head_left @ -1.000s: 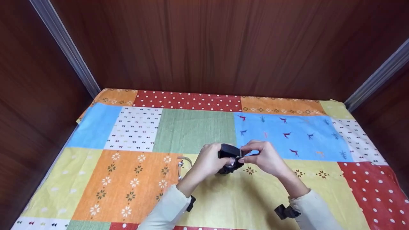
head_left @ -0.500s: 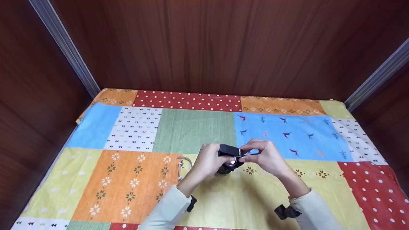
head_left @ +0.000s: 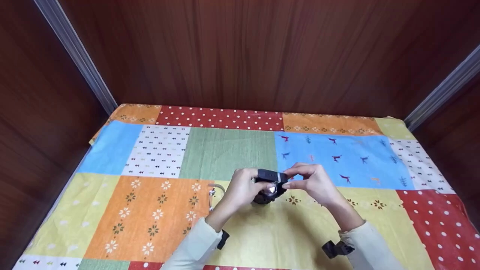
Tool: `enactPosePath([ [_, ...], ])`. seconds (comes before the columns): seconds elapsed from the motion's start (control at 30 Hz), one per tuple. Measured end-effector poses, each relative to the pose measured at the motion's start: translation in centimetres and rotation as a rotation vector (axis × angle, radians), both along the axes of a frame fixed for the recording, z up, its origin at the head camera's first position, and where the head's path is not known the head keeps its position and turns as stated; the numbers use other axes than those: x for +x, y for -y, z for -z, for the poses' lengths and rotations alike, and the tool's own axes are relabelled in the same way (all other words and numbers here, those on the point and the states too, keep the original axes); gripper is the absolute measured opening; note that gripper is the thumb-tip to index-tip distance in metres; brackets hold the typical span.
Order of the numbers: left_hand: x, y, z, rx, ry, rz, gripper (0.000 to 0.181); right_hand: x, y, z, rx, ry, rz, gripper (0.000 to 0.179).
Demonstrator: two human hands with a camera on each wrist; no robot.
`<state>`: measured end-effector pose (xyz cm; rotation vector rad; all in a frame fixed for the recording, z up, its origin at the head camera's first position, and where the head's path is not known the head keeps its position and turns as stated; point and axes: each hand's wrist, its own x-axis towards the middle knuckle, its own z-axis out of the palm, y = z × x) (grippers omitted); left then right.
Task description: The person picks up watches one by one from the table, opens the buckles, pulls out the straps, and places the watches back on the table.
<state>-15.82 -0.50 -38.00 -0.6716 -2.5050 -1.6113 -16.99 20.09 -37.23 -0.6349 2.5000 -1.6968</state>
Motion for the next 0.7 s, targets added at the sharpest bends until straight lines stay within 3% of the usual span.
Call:
enactPosePath([
  [0.27,0.1,0.2,-0.2,-0.014,0.010,-0.006,0.013,0.3,0.1,-0.7,-0.053,0.043,-0.002,0.020],
  [0.47,0.0,0.2,0.0,-0.018,0.005,-0.014,0.012,-0.1,-0.3,0.3,-0.104,0.055,-0.016,0.021],
  [0.7,-0.2,0.3,0.3,-0.012,-0.010,-0.002,0.013,-0.2,-0.2,0.5,-0.126,0.061,-0.020,0.021],
])
